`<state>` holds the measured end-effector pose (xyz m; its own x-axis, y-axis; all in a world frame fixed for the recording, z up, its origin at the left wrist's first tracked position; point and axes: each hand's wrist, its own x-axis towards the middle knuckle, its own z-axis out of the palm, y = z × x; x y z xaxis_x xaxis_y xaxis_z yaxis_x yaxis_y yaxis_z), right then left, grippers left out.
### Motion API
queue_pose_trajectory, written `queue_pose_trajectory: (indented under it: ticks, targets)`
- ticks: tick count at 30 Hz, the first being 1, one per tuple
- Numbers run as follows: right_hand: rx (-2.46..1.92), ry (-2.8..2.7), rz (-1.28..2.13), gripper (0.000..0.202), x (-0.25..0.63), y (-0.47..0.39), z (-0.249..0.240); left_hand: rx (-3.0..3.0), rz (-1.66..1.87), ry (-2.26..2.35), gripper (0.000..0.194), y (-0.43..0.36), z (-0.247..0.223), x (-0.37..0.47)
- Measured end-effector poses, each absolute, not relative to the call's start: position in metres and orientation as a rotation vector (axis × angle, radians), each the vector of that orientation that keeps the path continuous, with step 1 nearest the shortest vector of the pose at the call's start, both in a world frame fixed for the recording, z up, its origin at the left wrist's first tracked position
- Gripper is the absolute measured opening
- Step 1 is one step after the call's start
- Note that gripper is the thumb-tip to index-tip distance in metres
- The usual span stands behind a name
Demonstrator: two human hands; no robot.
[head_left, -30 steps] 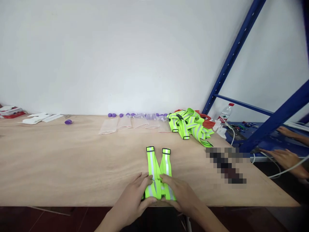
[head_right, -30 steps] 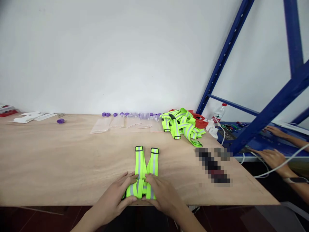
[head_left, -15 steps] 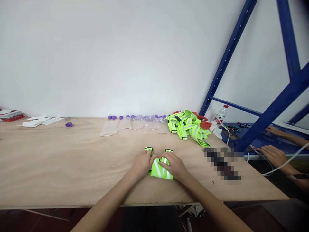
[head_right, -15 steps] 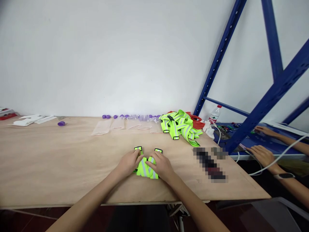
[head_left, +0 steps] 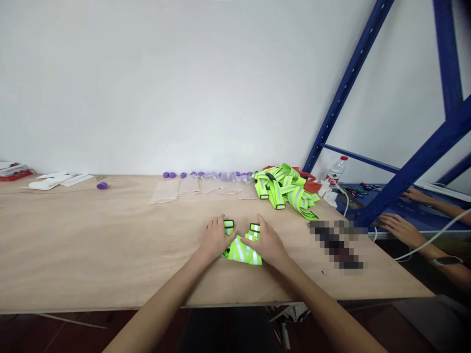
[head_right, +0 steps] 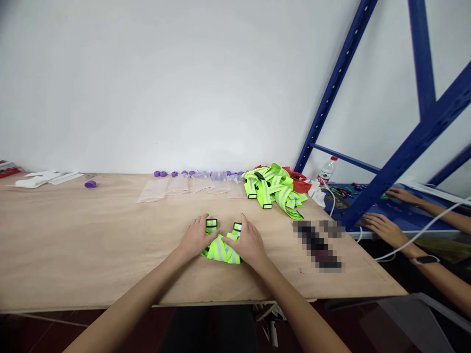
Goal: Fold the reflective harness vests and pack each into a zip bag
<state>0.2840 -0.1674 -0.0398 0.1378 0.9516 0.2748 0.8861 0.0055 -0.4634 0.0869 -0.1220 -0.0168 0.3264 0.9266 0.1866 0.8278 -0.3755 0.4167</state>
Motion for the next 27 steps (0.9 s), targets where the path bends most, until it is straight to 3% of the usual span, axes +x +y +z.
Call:
queue_pose_trajectory:
  ticks: [6, 11, 14, 22, 27]
  targets:
    - [-1.706, -1.752, 0.129, 0.077, 0.282, -0.173, -0.041, 2.397, 0.693, 1.492, 0.024, -0.121, -0.02, 0.089]
    - [-1.489, -1.863, 0.036, 0.03, 0.281, -0.178, -0.045, 2.504, 0.855, 1.265, 0.02, -0.127, -0.024, 0.088]
    - [-1.416, -1.922, -0.026, 0.016, 0.281, -0.179, -0.047, 2.592, 0.906, 1.031, 0.018, -0.132, -0.028, 0.086]
    - [-1.408, -1.958, -0.168, 0.009, 0.278, -0.18, -0.047, 2.866, 0.91, 0.478, 0.017, -0.15, -0.029, 0.066]
    - [-1.404, -1.944, -0.239, 0.015, 0.276, -0.179, -0.047, 3.025, 0.81, 0.539, 0.034, -0.16, -0.032, 0.054]
